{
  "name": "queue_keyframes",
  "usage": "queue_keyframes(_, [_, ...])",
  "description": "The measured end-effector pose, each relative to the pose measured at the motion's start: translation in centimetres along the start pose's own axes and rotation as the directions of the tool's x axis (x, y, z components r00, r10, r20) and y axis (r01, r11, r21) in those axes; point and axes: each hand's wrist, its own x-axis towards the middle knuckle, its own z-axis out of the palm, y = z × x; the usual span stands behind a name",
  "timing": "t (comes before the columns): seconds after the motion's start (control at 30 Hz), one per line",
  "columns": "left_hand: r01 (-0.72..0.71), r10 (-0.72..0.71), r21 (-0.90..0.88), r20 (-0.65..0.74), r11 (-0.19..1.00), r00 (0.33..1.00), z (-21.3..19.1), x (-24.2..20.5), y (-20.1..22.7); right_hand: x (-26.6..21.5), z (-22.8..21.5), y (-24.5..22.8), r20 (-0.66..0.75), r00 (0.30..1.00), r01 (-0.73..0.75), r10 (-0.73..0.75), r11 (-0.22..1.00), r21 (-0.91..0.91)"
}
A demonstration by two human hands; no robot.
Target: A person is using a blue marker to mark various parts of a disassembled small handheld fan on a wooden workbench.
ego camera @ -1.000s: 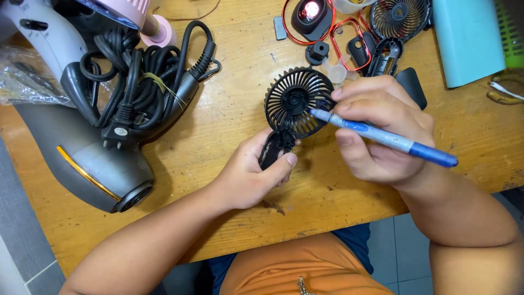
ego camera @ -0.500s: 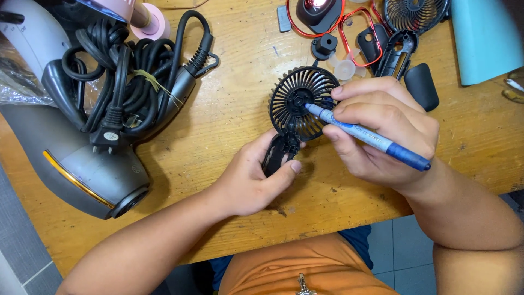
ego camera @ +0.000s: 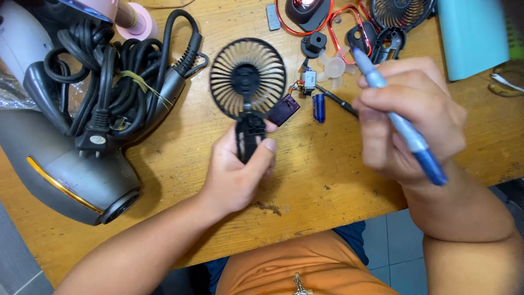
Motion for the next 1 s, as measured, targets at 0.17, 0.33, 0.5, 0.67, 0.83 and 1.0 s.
queue_keyframes(0.17, [-0.011,-0.012,-0.127,-0.18,0.992,0.984,-0.2,0.5,-0.9,0.7,-1.0,-3.5,0.561,0.828,0.239,-0.002,0.905,-0.351])
queue_keyframes(0.33, [-0.032,-0.021,-0.329,-0.157,0.944,0.987,-0.7,0.7,-1.3,-1.7,-0.3,-4.5,0.691,0.717,0.363,0.093,0.796,-0.484])
queue_keyframes(0.5, [-0.021,0.048,-0.497,0.042,0.868,0.998,-1.6,0.5,-1.5,-3.5,-0.1,-3.8,0.785,0.582,0.346,0.214,0.808,-0.477])
queue_keyframes(0.67, [0.044,0.001,-0.596,0.075,0.802,0.997,-2.2,0.9,-2.0,-4.7,0.7,-3.0,0.762,0.59,0.305,0.267,0.8,-0.517])
queue_keyframes(0.83, [0.015,0.041,-0.591,0.082,0.807,0.996,-2.0,1.1,-2.1,-4.2,0.7,-2.8,0.744,0.615,0.287,0.261,0.805,-0.519])
queue_keyframes(1.0, [-0.031,0.064,-0.564,0.039,0.825,0.997,-1.8,1.2,-2.4,-3.2,0.3,-2.9,0.8,0.545,0.21,0.252,0.882,-0.422])
